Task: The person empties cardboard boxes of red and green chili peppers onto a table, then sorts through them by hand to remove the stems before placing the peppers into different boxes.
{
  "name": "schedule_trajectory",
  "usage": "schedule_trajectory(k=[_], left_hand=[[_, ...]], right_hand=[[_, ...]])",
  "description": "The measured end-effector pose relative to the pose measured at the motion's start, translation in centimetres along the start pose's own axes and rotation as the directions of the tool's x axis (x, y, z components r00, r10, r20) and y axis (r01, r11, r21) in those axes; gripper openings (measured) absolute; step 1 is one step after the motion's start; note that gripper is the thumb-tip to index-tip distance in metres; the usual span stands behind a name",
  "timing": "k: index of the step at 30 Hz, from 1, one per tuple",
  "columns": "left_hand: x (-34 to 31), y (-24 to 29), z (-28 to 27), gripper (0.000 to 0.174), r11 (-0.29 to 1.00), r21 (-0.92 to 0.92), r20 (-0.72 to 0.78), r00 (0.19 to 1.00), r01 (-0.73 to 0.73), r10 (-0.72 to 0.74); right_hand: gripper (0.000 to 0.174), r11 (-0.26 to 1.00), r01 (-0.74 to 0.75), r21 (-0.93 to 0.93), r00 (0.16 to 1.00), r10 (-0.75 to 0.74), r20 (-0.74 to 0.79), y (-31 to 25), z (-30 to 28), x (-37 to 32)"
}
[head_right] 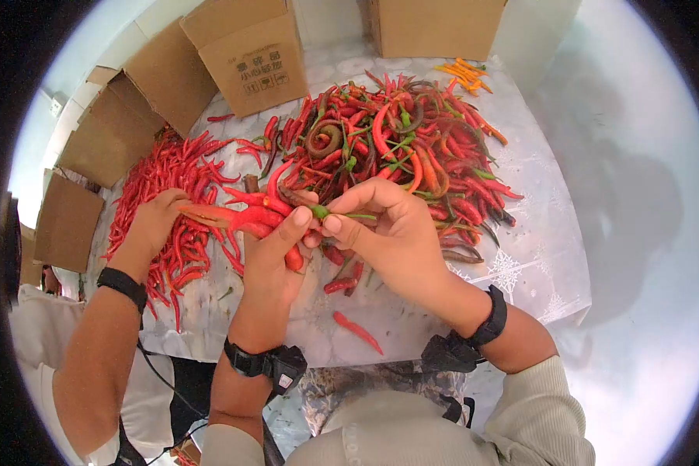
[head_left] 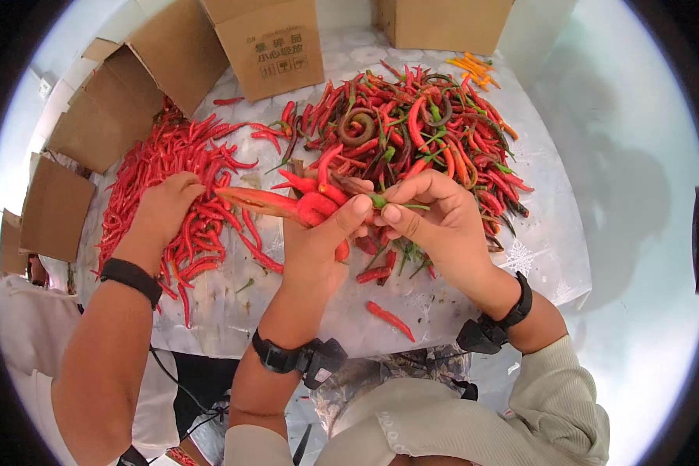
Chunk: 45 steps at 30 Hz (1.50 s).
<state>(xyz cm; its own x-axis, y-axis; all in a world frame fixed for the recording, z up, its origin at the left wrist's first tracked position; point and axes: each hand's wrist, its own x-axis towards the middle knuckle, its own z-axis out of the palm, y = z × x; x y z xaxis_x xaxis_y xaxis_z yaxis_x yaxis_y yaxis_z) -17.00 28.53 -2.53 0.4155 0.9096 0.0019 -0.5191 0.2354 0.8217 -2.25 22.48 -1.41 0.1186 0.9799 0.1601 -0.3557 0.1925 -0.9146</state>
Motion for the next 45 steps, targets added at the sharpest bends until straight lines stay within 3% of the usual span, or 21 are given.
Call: schedule_trajectory(k=[6, 9, 12, 18, 23, 26, 30, 34, 39, 43, 45], left_hand=[[-0.1, 0.2, 0.1, 0.034, 0.998, 0.044, 0.021, 0.999, -0.041, 0.04], [0.0, 0.3, -0.1, 0.035, 0.999, 0.007, 0.058, 0.997, -0.052, 0.052], [-0.2, 0.1, 0.1, 0.037, 0.998, -0.028, 0.039, 0.998, -0.049, 0.05], [-0.2, 0.0, -0.1, 0.037, 0.999, -0.026, 0.034, 0.999, -0.036, 0.037], [-0.2, -0.1, 0.0, 0.034, 0.997, -0.07, 0.062, 0.997, -0.039, 0.044], [-0.2, -0.1, 0.1, 0.029, 0.997, 0.0, 0.093, 0.993, -0.074, 0.073], [-0.2, 0.1, -0.8, 0.031, 0.999, -0.044, 0.131, 0.991, 0.015, -0.009], [-0.1, 0.1, -1.1, 0.031, 0.99, -0.107, 0.133, 0.988, 0.096, -0.082], [-0.4, -0.4, -0.3, 0.034, 0.995, -0.055, 0.179, 0.981, 0.082, -0.071], [-0.1, -0.2, -1.5, 0.036, 0.998, -0.019, 0.151, 0.987, 0.062, -0.059], [-0.4, 0.0, -1.0, 0.037, 0.998, 0.046, 0.145, 0.989, 0.033, -0.04]], right_hand=[[0.012, 0.985, -0.014, -0.173, 1.0, 0.011, -0.019, 0.6, 0.2, -0.1], [0.013, 0.932, 0.113, -0.343, 0.987, -0.144, -0.067, 1.2, 0.4, -0.4], [0.015, 0.545, 0.346, -0.764, 0.884, -0.462, 0.071, 0.5, 0.3, -0.5], [0.015, 0.55, 0.374, -0.747, 0.868, -0.491, 0.073, 0.4, 0.9, -0.4], [0.016, 0.42, 0.47, -0.777, 0.822, -0.528, 0.212, 0.0, 0.3, -0.3], [0.016, 0.377, 0.504, -0.777, 0.802, -0.538, 0.26, -0.1, 0.0, -0.3], [0.017, 0.323, 0.605, -0.728, 0.73, -0.59, 0.345, -0.1, -0.3, 0.0], [0.014, 0.354, 0.58, -0.734, 0.766, -0.544, 0.342, -0.5, -0.5, 0.0], [0.014, 0.343, 0.588, -0.732, 0.765, -0.53, 0.366, -1.6, -1.0, 0.0], [0.018, 0.257, 0.544, -0.799, 0.823, -0.349, 0.448, -2.0, -1.5, 0.0], [0.021, 0.257, 0.554, -0.792, 0.792, -0.457, 0.406, -1.3, -1.4, 0.2]])
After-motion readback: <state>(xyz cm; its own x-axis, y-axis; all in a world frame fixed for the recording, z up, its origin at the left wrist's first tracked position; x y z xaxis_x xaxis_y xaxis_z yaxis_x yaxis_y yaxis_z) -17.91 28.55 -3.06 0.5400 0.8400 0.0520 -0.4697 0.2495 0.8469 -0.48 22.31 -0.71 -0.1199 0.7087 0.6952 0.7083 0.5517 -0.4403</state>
